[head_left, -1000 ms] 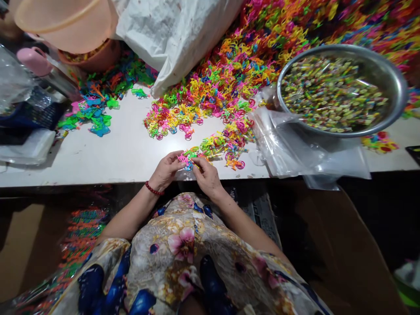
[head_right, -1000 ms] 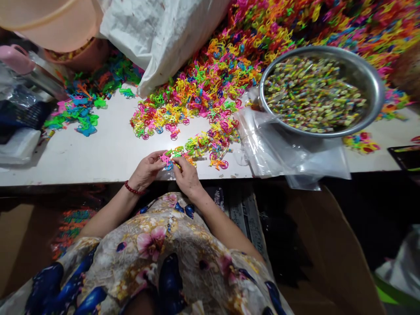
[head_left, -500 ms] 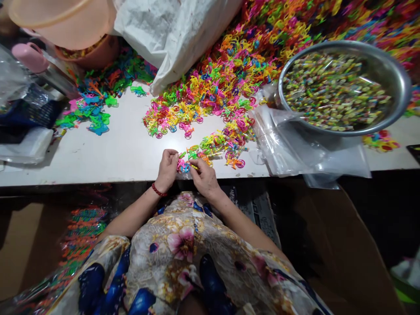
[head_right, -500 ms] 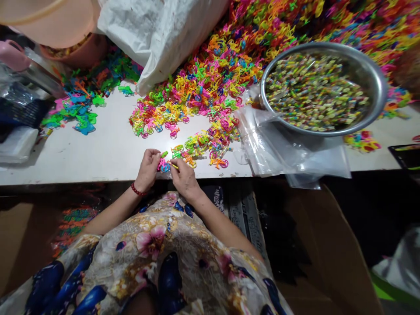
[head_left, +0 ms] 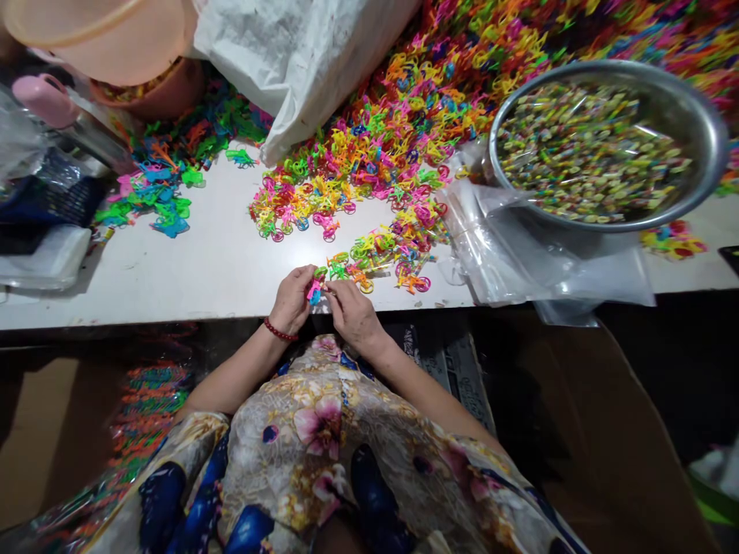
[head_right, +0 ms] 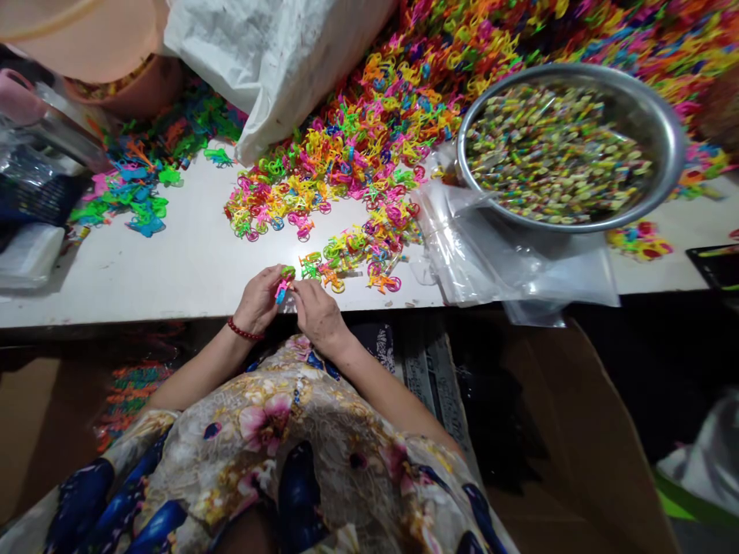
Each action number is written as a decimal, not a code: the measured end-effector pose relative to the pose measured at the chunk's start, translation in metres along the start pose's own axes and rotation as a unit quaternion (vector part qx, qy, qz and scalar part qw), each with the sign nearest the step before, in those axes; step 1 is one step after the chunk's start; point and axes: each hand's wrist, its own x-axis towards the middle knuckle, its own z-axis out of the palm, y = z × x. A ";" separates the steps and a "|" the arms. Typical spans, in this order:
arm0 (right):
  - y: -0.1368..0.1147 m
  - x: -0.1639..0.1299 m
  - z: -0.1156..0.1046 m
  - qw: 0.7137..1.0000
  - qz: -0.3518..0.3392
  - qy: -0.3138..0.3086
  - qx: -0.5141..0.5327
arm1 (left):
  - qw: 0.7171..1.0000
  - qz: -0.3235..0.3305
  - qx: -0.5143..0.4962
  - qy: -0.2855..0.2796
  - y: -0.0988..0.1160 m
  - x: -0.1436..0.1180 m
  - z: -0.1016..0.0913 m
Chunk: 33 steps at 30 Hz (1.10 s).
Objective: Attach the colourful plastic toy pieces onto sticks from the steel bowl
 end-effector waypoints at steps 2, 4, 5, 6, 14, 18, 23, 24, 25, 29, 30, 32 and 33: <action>0.002 0.002 0.000 1.000 0.003 0.020 -0.009 | 1.000 -0.007 0.006 -0.029 -0.001 -0.004 0.003; 0.002 0.005 -0.001 0.999 0.007 0.032 -0.004 | 0.999 -0.004 0.019 -0.045 -0.001 -0.010 0.005; 0.001 0.005 -0.001 0.999 0.010 0.036 0.000 | 0.998 -0.003 0.026 -0.050 -0.001 -0.013 0.006; 0.000 0.006 -0.002 0.999 0.015 0.038 0.005 | 0.998 -0.006 0.033 -0.053 -0.002 -0.015 0.007; 0.005 0.017 0.017 0.995 0.050 0.059 0.059 | 0.999 0.046 0.022 -0.011 -0.010 -0.005 0.010; 0.020 0.036 0.032 0.993 0.048 0.066 0.086 | 0.994 0.099 0.033 0.024 -0.011 0.012 0.012; 0.034 0.056 0.031 0.963 0.144 0.059 0.219 | 0.971 0.189 0.144 -0.019 -0.003 0.015 -0.003; 0.036 0.058 0.027 0.950 0.171 0.062 0.255 | 0.956 0.223 0.190 -0.005 -0.001 0.014 -0.008; 0.038 0.059 0.023 0.937 0.193 0.068 0.282 | 0.935 0.259 0.242 0.013 0.001 0.013 -0.013; 0.041 0.050 0.006 0.922 0.235 0.088 0.294 | 0.833 0.352 0.420 0.067 0.005 0.011 -0.027; 0.041 0.046 0.003 0.922 0.242 0.085 0.291 | 0.815 0.352 0.455 0.074 0.005 0.011 -0.029; 0.038 0.037 0.002 0.920 0.254 0.064 0.291 | 0.786 0.337 0.511 0.091 0.005 0.014 -0.030; 0.036 0.032 0.003 0.919 0.259 0.051 0.293 | 0.775 0.328 0.531 0.100 0.006 0.015 -0.030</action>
